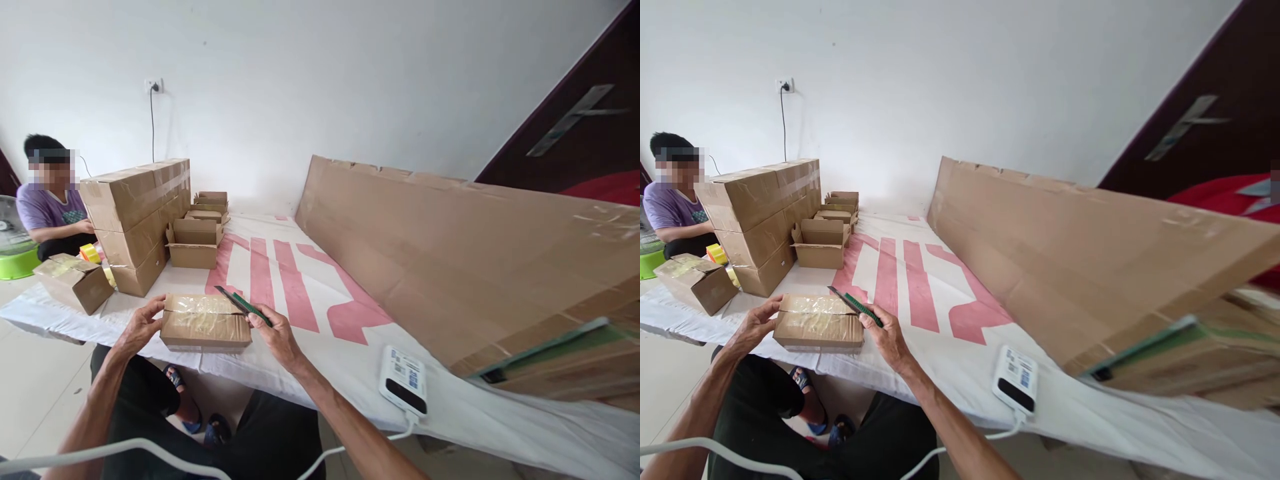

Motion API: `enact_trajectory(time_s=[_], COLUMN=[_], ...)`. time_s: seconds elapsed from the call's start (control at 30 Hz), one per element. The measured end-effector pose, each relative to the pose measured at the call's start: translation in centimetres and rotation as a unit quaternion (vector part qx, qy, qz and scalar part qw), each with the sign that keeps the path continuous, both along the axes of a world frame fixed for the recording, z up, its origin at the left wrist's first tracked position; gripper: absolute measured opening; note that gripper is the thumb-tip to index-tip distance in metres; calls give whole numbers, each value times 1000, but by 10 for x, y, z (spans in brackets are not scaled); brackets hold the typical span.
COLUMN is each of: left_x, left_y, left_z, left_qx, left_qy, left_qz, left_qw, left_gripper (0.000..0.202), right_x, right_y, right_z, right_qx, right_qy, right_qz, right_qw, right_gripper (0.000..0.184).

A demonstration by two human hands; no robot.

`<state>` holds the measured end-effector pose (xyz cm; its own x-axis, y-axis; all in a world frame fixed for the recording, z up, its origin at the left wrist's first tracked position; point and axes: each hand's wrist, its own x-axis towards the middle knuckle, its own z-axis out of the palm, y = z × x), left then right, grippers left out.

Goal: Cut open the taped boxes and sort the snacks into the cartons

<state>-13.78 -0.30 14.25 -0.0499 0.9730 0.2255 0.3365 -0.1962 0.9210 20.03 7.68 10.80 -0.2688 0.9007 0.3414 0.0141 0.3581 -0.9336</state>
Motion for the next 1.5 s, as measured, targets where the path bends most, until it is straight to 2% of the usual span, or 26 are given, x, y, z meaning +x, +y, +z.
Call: enact_trajectory(time_s=[0.2, 0.47, 0.67, 0.9, 1.17, 1.5], left_x=[2, 7, 10, 11, 11, 12], left_y=[-5, -10, -11, -11, -9, -7], left_z=[-7, -6, -3, -6, -15, -14], left_qx=[-2, 0, 8, 11, 16, 26], left_qy=[1, -16, -12, -13, -23, -27], left_qz=[21, 14, 11, 6, 14, 10], left_qw=[1000, 1000, 1000, 1000, 1000, 999], left_gripper=[55, 53, 44, 39, 34, 31], right_x=[3, 13, -11, -30, -37, -44], right_y=[1, -3, -4, -1, -2, 2], right_z=[8, 50, 73, 91, 97, 97], right_qx=[22, 119, 199, 235, 255, 294], right_qy=[-42, -130, -196, -248, -280, -327], right_qz=[20, 86, 163, 177, 172, 149], right_qw=[999, 981, 946, 923, 909, 886], right_gripper=[44, 32, 29, 29, 29, 25])
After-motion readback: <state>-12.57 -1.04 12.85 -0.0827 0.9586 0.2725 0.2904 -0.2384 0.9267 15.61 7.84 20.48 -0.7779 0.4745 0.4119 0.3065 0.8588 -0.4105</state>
